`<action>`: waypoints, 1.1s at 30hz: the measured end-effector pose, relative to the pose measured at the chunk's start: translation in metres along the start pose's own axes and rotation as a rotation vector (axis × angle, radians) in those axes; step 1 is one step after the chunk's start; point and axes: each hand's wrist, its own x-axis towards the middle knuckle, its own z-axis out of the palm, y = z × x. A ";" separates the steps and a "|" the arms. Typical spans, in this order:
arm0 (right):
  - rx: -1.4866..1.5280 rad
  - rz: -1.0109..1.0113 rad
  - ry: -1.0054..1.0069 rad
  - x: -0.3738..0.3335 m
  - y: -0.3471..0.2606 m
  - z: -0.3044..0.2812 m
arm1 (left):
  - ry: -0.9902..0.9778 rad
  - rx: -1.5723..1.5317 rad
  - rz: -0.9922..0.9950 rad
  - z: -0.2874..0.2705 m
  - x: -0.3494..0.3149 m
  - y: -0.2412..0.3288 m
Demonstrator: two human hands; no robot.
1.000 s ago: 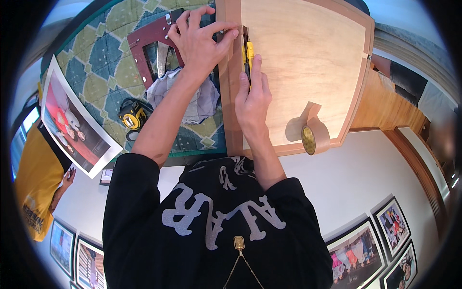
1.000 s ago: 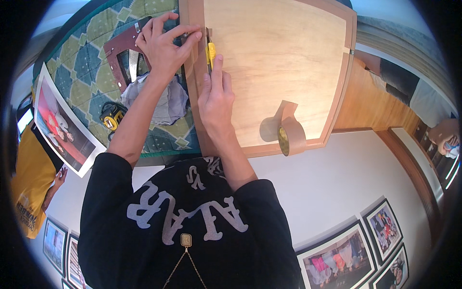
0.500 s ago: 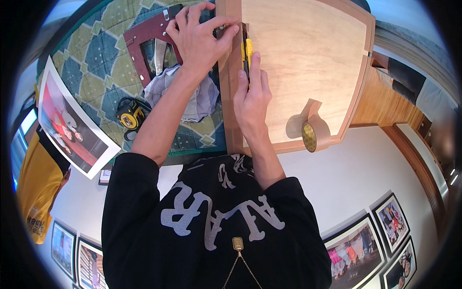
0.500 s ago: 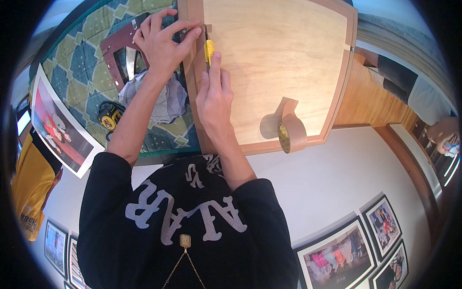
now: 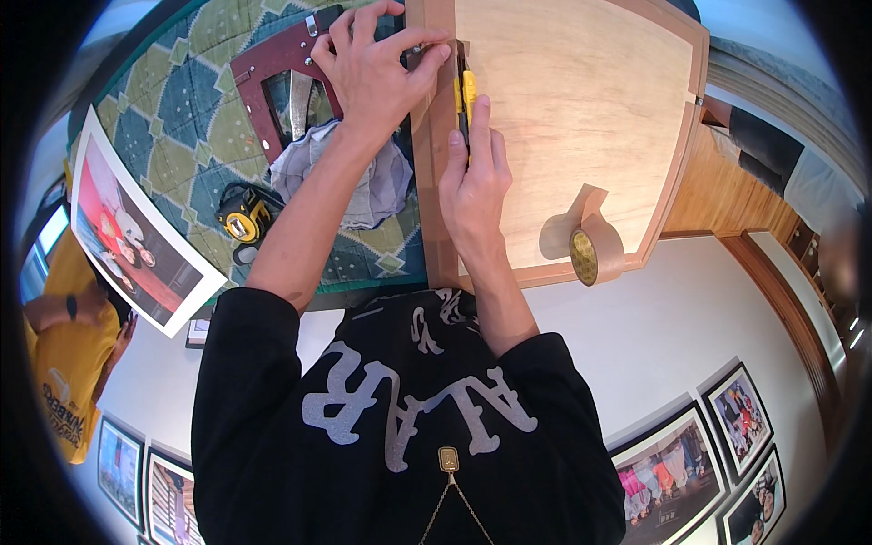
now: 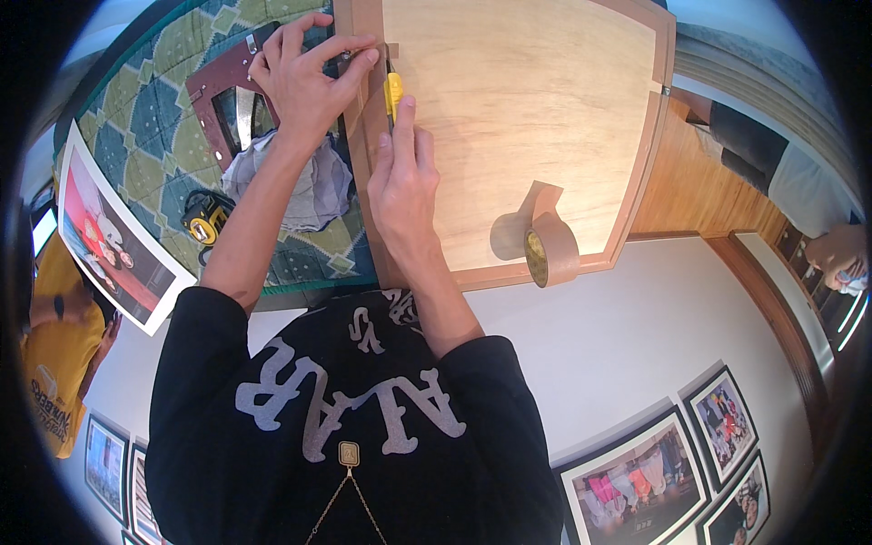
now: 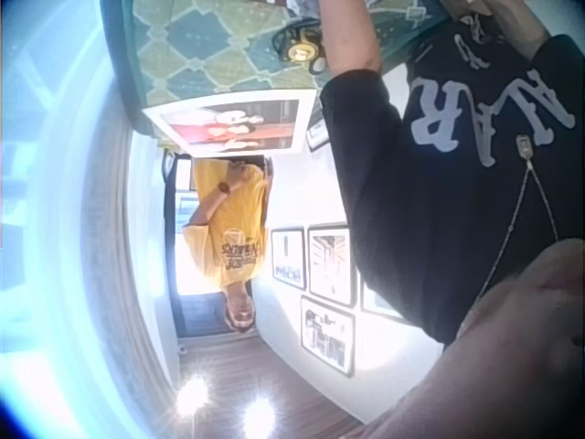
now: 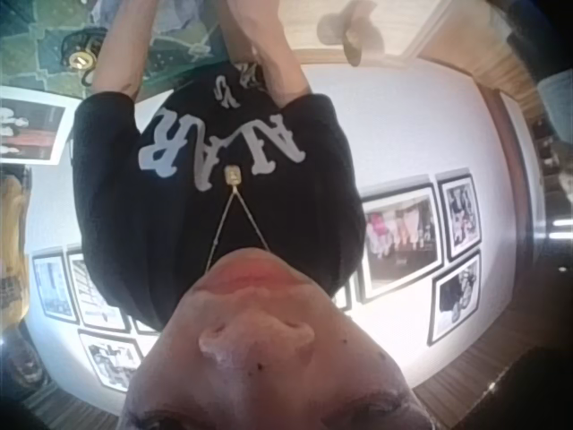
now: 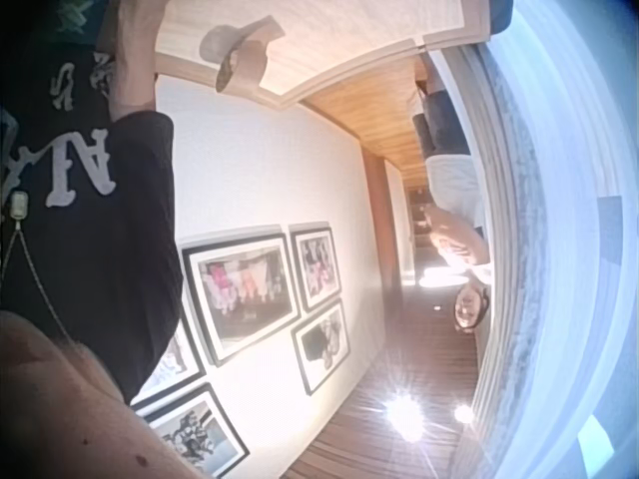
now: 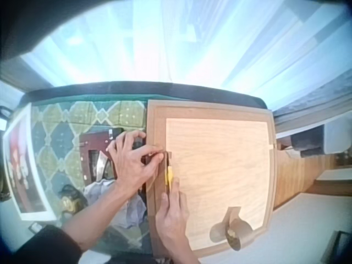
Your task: The person assembles a picture frame by applying tape to the back edges, cutting it with a utility knife, and securing the backing. They then handle a framed photograph and wipe the glass surface of a frame with a cloth.
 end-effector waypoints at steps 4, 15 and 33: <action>0.003 0.010 0.018 0.001 -0.003 0.001 | 0.000 0.015 -0.002 0.000 0.000 0.001; -0.029 0.002 0.005 -0.008 -0.008 0.004 | -0.072 -0.110 -0.119 -0.019 0.009 0.021; -0.387 -0.129 0.075 -0.013 0.032 -0.026 | -0.054 -0.098 -0.102 -0.017 0.007 0.019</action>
